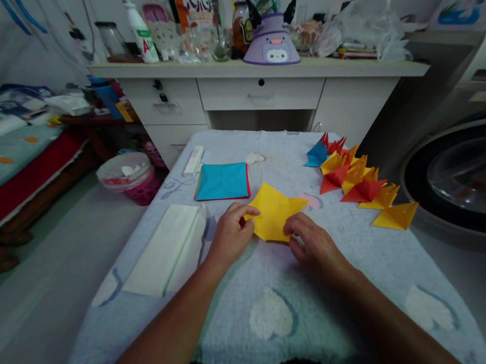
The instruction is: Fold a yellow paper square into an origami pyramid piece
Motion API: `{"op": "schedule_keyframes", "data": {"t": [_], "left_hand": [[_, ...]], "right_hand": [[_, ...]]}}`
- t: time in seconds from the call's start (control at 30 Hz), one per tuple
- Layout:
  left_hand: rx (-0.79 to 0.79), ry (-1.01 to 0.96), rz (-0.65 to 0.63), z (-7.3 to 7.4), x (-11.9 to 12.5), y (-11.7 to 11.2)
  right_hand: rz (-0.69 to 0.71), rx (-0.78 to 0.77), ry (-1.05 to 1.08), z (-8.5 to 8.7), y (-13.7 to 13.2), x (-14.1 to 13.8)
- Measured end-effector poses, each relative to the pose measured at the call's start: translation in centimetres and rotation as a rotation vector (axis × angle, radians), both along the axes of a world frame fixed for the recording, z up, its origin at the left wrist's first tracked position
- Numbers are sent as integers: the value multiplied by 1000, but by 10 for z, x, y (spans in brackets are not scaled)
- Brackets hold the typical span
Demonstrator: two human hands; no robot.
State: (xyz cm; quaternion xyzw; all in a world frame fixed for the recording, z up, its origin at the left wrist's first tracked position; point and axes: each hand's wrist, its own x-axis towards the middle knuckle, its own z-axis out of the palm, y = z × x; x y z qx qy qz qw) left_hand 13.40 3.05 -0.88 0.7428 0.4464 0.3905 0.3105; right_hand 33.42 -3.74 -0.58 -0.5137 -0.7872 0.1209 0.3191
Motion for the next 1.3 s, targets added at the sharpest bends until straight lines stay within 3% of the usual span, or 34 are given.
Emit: {"op": "schedule_keyframes", "data": {"t": [0.17,0.3,0.6,0.87,1.1,1.3], "left_hand": [[73,-46,-78,13,-7,-11],[131,46,-158,12,-9,-15],[219,276,-298,-5,-5,-14],[441,450,-221,1,-4,-23],[370,438,-442,-2,-3,-19],[363,490,-465,1,-1,-21]], "right_hand": [[-3,-29,5,12,-3,13],[6,-76,-4,17,-8,27],[-46,-126,-79,-11,-11,51],[-96,-128,-111,-14,-17,51],[-83,-112,-121,-19,-17,53],[-99,-137,-100,-19,-16,54]]}}
